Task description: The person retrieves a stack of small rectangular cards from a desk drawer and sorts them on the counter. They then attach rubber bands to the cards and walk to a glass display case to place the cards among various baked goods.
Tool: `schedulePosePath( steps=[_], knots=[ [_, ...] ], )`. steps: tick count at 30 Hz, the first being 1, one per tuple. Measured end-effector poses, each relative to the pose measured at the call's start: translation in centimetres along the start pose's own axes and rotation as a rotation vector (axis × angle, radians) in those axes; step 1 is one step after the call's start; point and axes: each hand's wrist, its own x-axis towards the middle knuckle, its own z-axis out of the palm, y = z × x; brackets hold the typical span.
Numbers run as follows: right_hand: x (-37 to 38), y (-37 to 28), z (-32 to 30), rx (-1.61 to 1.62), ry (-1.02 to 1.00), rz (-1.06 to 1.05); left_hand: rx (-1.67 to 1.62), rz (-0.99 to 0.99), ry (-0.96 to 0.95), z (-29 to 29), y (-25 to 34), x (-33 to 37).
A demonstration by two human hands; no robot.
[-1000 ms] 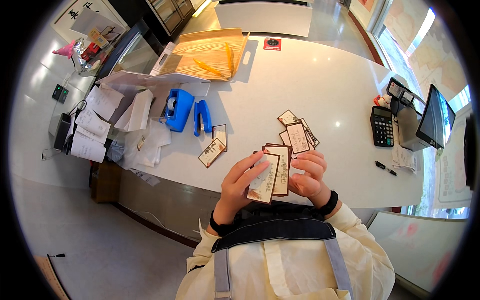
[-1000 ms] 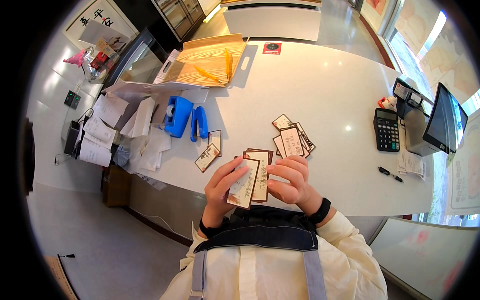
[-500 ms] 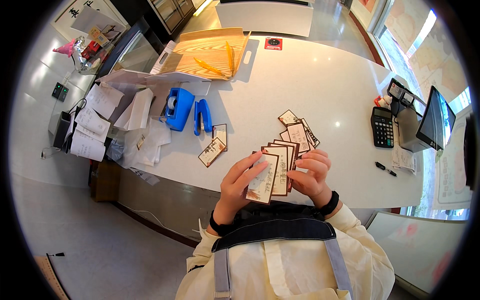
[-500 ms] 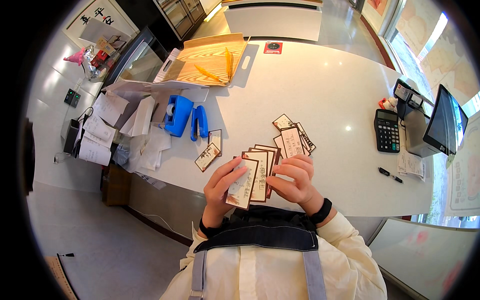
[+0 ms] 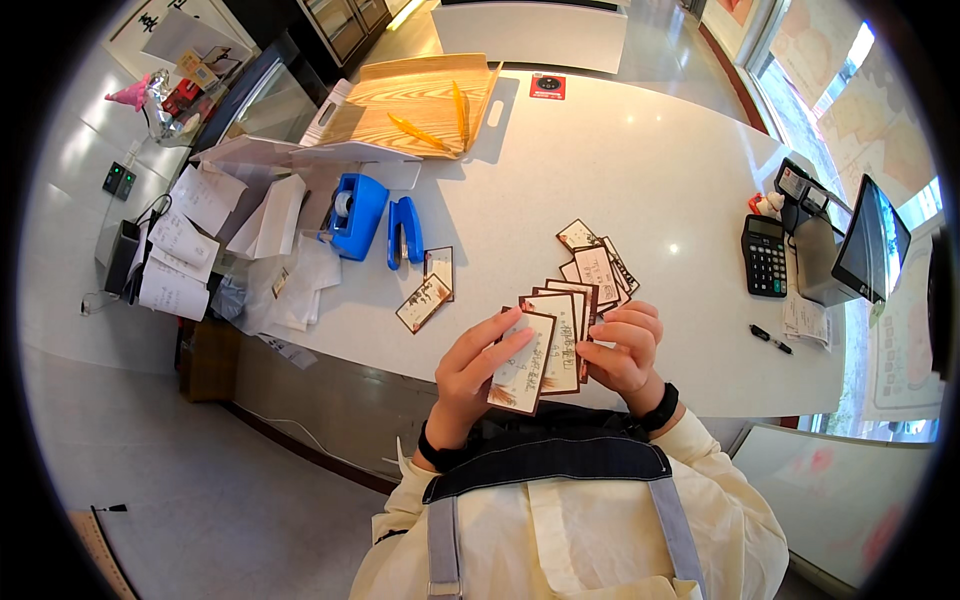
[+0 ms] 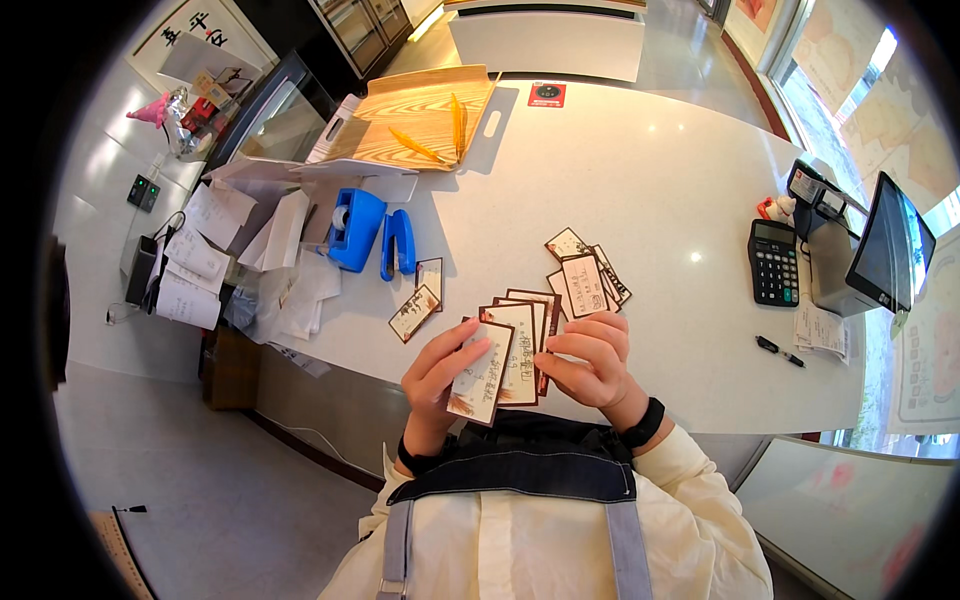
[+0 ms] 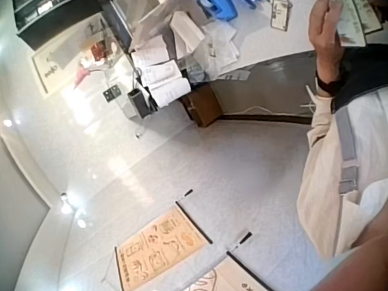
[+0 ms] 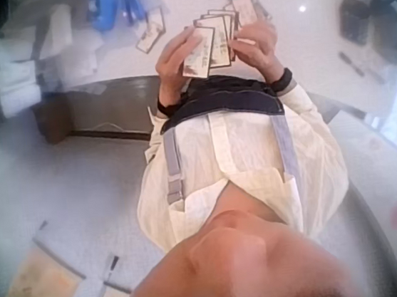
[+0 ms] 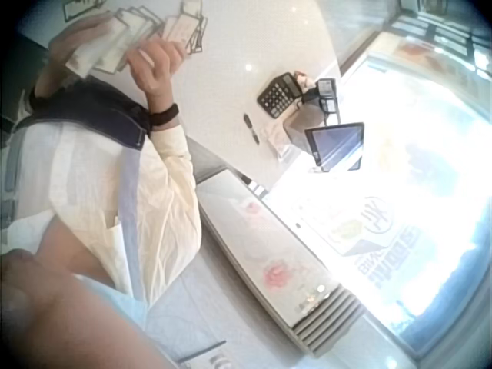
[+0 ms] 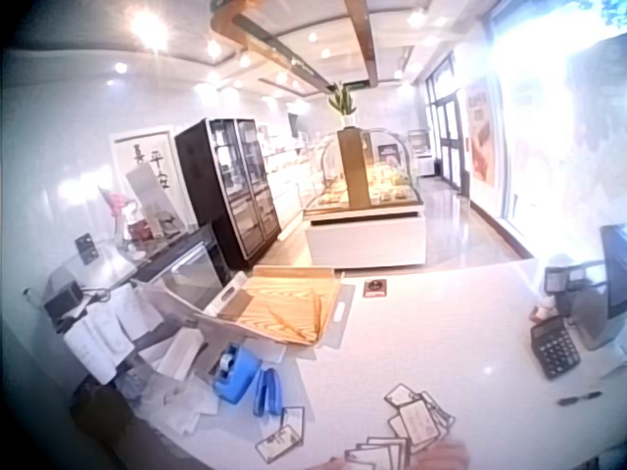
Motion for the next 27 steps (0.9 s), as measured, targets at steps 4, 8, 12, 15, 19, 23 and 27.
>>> schedulePosePath(
  steps=[4, 8, 12, 15, 19, 23, 27],
  knots=[
    [0.04, 0.03, -0.13, 0.005, -0.012, 0.01, 0.001, 0.006, 0.013, -0.05, 0.02, -0.06],
    [-0.18, 0.22, -0.3, -0.003, -0.022, 0.023, 0.006, 0.013, 0.015, -0.23, -0.15, -0.29],
    [-0.2, 0.31, -0.41, -0.02, -0.016, 0.025, 0.011, 0.013, 0.023, -0.35, -0.11, -0.23],
    [-0.03, 0.27, -0.52, -0.023, -0.02, 0.025, 0.016, 0.021, 0.028, -0.35, -0.05, -0.14],
    [0.06, 0.18, -0.61, -0.012, -0.025, 0.029, 0.019, 0.019, 0.022, -0.34, 0.02, -0.09],
    [0.13, 0.2, -0.66, 0.013, -0.032, 0.019, -0.008, 0.038, -0.035, -0.5, 0.06, 0.3],
    [0.05, 0.13, -0.55, 0.003, -0.029, 0.018, 0.037, 0.05, -0.023, -0.59, -0.18, 0.38]
  ],
)
